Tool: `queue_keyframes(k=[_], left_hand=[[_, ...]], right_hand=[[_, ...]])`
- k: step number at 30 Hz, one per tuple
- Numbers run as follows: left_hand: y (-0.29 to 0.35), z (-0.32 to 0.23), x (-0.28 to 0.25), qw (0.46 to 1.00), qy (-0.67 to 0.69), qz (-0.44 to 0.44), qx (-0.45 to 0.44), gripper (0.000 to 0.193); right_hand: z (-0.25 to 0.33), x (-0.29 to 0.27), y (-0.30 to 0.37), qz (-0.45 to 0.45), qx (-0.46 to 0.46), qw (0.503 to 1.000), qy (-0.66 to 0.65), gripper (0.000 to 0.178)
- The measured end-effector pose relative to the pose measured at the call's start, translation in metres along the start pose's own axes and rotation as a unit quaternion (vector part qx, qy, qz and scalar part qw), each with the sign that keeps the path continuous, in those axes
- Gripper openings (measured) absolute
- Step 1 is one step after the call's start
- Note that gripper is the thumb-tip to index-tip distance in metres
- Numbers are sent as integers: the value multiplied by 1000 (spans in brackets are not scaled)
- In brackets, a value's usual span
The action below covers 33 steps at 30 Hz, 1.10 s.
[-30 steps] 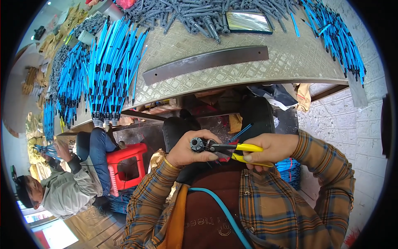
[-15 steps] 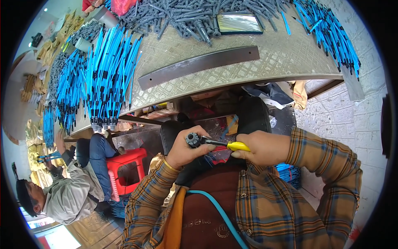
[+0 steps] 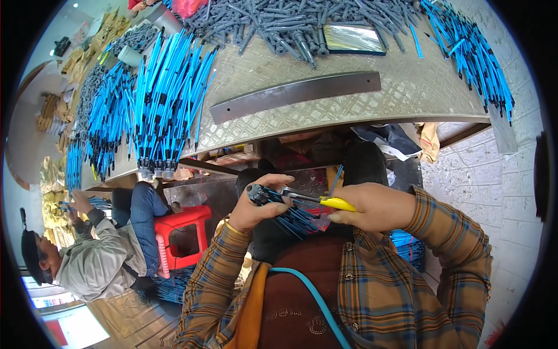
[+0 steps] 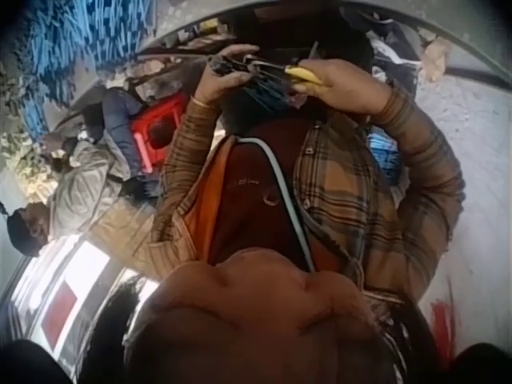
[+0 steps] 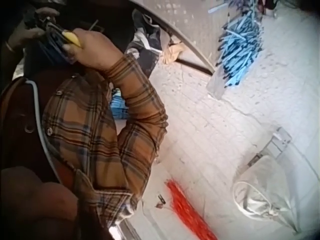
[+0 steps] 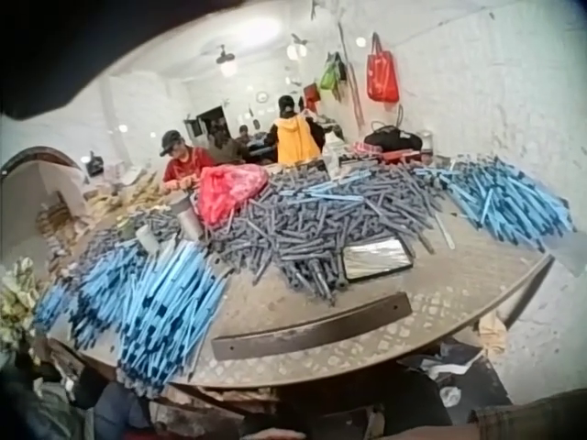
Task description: The person secures umbrella components using pliers, ties bundles of ribs with plastic straps by hand, and opens a thermos and a food wrapper. Afterwards, the person fits umbrella ribs together by hand.
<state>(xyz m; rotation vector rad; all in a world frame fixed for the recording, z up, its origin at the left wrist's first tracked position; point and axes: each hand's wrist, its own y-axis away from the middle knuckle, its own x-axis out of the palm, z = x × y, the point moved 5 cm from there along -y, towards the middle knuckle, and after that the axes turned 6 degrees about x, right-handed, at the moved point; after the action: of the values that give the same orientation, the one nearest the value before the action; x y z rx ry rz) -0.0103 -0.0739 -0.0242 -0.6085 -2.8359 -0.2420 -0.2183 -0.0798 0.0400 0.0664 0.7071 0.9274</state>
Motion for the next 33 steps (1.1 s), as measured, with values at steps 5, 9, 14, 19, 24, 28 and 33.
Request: queue_keyframes(k=[5, 9, 14, 19, 24, 28, 33], left_hand=[[4, 2, -10, 999, 16, -5, 33, 57], [-12, -7, 13, 997, 46, 32, 59, 66], [-42, 6, 61, 983, -25, 175, 46, 85], [-77, 40, 116, 920, -193, 311, 140, 82], [-82, 40, 139, 893, -114, 436, -8, 69], [-58, -6, 105, 930, -106, 348, 55, 53], [17, -123, 5, 943, 82, 2, 322, 41]], right_hand=[[-21, -46, 33, -141, 52, 989, -8, 25], [-53, -109, 80, -433, 44, 887, 153, 22], [-113, -154, 92, -455, 198, 798, 342, 30], [-49, -116, 82, -501, 30, 791, 350, 34], [-24, -90, 88, -454, -30, 849, 269, 32], [-38, -69, 99, -421, -29, 885, 197, 30], [-63, -28, 69, -322, 8, 940, 112, 57]])
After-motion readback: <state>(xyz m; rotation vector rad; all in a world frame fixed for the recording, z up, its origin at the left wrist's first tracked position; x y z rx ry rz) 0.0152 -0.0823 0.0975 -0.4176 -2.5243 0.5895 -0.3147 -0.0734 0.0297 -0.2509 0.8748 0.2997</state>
